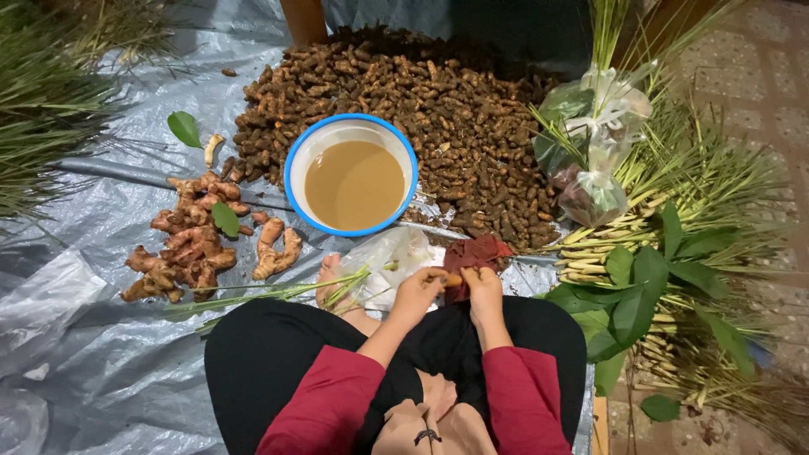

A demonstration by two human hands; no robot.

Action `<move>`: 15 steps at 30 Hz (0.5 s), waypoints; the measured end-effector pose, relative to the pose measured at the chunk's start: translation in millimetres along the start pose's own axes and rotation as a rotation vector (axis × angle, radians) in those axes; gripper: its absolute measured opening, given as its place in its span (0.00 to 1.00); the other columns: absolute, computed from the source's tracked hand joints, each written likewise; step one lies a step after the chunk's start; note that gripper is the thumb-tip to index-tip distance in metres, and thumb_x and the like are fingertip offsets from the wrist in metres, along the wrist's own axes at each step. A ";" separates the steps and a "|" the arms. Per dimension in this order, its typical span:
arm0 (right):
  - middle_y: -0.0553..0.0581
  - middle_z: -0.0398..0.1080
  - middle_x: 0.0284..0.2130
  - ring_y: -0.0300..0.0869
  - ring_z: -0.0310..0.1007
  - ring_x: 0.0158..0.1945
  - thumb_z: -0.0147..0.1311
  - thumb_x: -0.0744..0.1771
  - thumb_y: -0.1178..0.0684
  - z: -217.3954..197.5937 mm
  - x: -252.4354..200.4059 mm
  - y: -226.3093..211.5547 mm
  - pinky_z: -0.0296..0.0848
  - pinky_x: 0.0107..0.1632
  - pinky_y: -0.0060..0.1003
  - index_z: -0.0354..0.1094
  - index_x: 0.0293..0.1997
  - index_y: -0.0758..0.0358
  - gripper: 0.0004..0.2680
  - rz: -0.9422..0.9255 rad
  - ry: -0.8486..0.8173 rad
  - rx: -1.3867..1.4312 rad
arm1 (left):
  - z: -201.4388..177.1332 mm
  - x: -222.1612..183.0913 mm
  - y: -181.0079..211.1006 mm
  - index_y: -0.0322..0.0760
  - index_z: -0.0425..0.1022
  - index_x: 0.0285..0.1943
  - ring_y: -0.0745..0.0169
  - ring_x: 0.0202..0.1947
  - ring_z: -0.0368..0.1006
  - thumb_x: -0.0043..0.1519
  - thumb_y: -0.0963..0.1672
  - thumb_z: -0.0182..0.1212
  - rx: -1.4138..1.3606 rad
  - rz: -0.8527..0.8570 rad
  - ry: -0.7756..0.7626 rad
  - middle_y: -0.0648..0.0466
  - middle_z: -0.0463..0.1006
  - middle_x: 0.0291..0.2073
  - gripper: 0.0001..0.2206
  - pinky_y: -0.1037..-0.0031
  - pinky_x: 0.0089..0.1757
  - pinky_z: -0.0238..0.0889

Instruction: The person sits cross-legged on a tarp and cleans ginger roots by rubbing them with a red cloth. They occasionally dip the ginger into a blue bowl of liquid before continuing to rub the surface. Cleaned ginger is placed to the side.

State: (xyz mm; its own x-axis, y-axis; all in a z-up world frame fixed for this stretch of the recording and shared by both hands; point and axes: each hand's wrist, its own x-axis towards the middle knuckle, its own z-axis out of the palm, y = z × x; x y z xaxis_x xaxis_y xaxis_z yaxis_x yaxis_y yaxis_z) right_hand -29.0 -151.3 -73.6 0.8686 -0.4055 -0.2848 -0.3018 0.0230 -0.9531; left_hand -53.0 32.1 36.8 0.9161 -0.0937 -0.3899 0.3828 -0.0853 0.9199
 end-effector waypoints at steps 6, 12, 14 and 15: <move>0.54 0.66 0.23 0.40 0.67 0.30 0.63 0.64 0.57 7.1 -29.7 -65.9 0.69 0.37 0.31 0.62 0.31 0.60 0.09 0.160 0.074 0.505 | 10.5 14.1 -4.8 0.22 0.69 0.55 0.63 0.35 0.78 0.65 0.45 0.63 -0.575 -0.152 0.068 0.42 0.77 0.39 0.18 0.74 0.45 0.76; 0.51 0.66 0.22 0.38 0.67 0.27 0.64 0.61 0.61 2.8 -2.1 -21.3 0.70 0.38 0.28 0.70 0.29 0.59 0.05 0.229 -0.027 0.568 | 10.3 25.2 -17.4 0.30 0.69 0.50 0.59 0.35 0.80 0.64 0.43 0.64 -0.713 -0.206 0.047 0.44 0.78 0.38 0.12 0.65 0.47 0.77; 0.50 0.69 0.23 0.38 0.71 0.27 0.64 0.60 0.62 4.1 -10.7 -35.9 0.72 0.37 0.28 0.72 0.33 0.57 0.06 0.219 -0.064 0.510 | 11.6 30.7 -28.4 0.30 0.69 0.50 0.59 0.35 0.80 0.64 0.44 0.64 -0.707 -0.205 0.048 0.44 0.77 0.39 0.12 0.64 0.48 0.76; 0.49 0.72 0.25 0.38 0.74 0.27 0.64 0.59 0.64 4.5 -14.8 -43.5 0.74 0.36 0.28 0.75 0.36 0.55 0.08 0.208 -0.102 0.453 | 12.5 33.4 -33.7 0.30 0.69 0.49 0.59 0.36 0.80 0.64 0.44 0.64 -0.700 -0.202 0.049 0.45 0.76 0.39 0.12 0.63 0.49 0.76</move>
State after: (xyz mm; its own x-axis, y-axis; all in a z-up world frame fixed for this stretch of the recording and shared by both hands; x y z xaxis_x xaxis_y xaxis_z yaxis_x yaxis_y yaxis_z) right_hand -27.0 -142.2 -28.4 0.8491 -0.2595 -0.4602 -0.2913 0.4967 -0.8176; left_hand -36.8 19.5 -7.8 0.8174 -0.0973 -0.5678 0.5167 0.5595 0.6480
